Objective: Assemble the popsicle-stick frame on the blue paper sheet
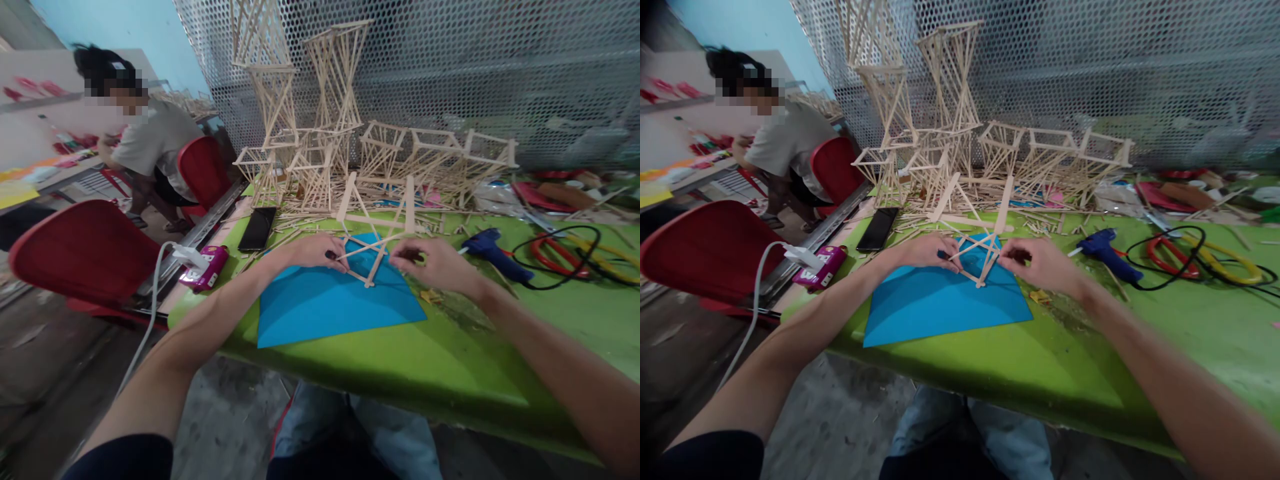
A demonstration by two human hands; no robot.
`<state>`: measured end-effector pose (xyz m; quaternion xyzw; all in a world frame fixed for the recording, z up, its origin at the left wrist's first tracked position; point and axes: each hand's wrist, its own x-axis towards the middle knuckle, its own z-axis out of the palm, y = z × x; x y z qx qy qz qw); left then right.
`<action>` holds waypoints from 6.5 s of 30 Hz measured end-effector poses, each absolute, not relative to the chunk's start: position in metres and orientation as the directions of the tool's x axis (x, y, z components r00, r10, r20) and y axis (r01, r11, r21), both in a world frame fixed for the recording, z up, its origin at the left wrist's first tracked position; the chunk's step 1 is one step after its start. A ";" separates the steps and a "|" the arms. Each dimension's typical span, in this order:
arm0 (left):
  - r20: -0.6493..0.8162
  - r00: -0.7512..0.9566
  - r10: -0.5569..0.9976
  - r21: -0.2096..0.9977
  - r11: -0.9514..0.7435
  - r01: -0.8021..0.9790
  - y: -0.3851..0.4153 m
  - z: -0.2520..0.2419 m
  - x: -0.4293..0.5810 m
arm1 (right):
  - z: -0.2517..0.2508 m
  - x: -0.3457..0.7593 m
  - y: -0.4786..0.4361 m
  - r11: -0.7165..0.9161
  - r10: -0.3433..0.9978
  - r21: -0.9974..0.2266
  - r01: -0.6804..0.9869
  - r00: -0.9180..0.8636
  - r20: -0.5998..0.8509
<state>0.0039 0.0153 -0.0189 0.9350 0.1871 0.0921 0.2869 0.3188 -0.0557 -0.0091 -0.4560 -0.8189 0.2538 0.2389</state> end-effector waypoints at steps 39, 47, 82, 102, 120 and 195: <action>0.033 0.870 0.491 0.608 -0.701 0.373 0.032 -0.024 -0.017 | -0.025 0.298 -0.050 0.430 0.831 -0.654 0.622 -0.557 0.016; 0.037 0.880 0.473 0.629 -0.696 0.347 0.032 -0.024 -0.018 | -0.024 0.297 -0.051 0.413 0.835 -0.662 0.625 -0.550 0.001; -0.014 0.783 0.622 0.569 -0.639 0.518 0.006 0.020 -0.030 | -0.013 0.325 -0.046 0.510 0.830 -0.479 0.714 -0.554 0.058; -0.023 0.818 0.575 0.447 -0.726 0.523 0.033 -0.011 -0.034 | -0.005 0.328 -0.047 0.592 0.798 -0.439 0.676 -0.568 0.200; -0.054 0.799 0.599 0.466 -0.692 0.551 0.033 -0.017 -0.035 | -0.014 0.328 -0.046 0.551 0.820 -0.456 0.699 -0.555 0.140; -0.032 0.828 0.560 0.423 -0.743 0.519 0.028 -0.011 -0.021 | -0.005 0.297 -0.049 0.429 0.755 -0.683 0.591 -0.649 -0.088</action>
